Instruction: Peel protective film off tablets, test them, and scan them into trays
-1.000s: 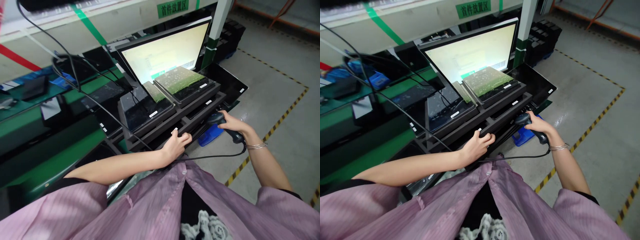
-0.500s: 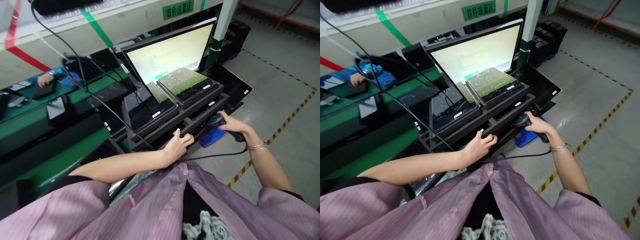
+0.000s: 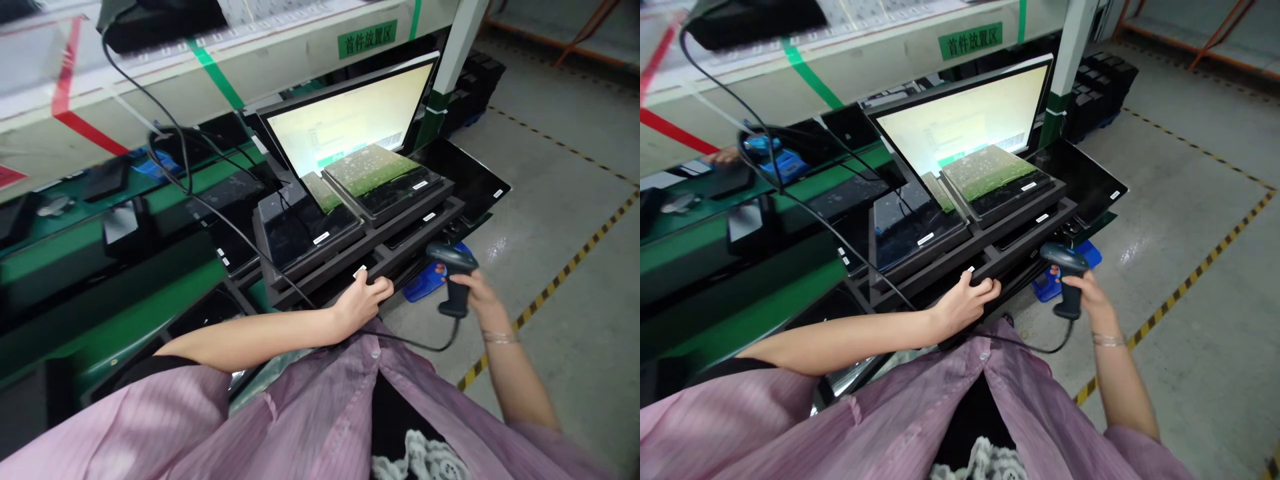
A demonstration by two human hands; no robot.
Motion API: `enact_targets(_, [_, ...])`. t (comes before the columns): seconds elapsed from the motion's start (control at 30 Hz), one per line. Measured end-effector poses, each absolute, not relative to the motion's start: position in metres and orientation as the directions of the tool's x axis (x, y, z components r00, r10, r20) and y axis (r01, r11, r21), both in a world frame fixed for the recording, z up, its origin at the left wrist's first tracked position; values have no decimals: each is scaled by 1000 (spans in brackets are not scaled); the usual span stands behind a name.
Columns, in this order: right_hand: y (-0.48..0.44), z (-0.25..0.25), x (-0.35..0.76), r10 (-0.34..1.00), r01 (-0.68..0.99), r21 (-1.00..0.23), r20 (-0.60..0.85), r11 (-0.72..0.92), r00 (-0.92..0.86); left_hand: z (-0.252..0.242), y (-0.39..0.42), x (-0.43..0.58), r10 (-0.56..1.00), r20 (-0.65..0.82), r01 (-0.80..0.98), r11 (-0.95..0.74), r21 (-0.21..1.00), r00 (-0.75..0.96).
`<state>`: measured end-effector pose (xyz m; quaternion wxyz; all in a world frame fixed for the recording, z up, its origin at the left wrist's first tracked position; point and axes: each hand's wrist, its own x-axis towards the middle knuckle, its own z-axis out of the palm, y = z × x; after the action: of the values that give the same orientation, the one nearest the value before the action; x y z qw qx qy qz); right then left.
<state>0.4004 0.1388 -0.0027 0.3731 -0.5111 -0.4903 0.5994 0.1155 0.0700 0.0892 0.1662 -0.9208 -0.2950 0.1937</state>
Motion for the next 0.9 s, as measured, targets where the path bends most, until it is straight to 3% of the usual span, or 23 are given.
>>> enact_targets(0.13, [89,-50,347,964,-319,-910,-262,-266,-55,89,71,113,588,-253,461,-783,-419,769])
enact_targets(0.3, [66,-68,295,936,-562,-773,-353,-295,-6,90,73,109,567,-247,416,-781,-466,786])
enact_targets(0.53, [77,-70,285,904,-707,-657,-424,-262,59,82,73,109,506,-244,355,-808,-470,827])
enact_targets(0.73, [78,-64,276,910,-781,-597,-403,-186,91,75,73,108,483,-280,323,-825,-464,830])
enact_targets(0.9, [83,-55,278,940,-789,-577,-342,-214,-4,75,75,106,494,-276,345,-825,-447,824])
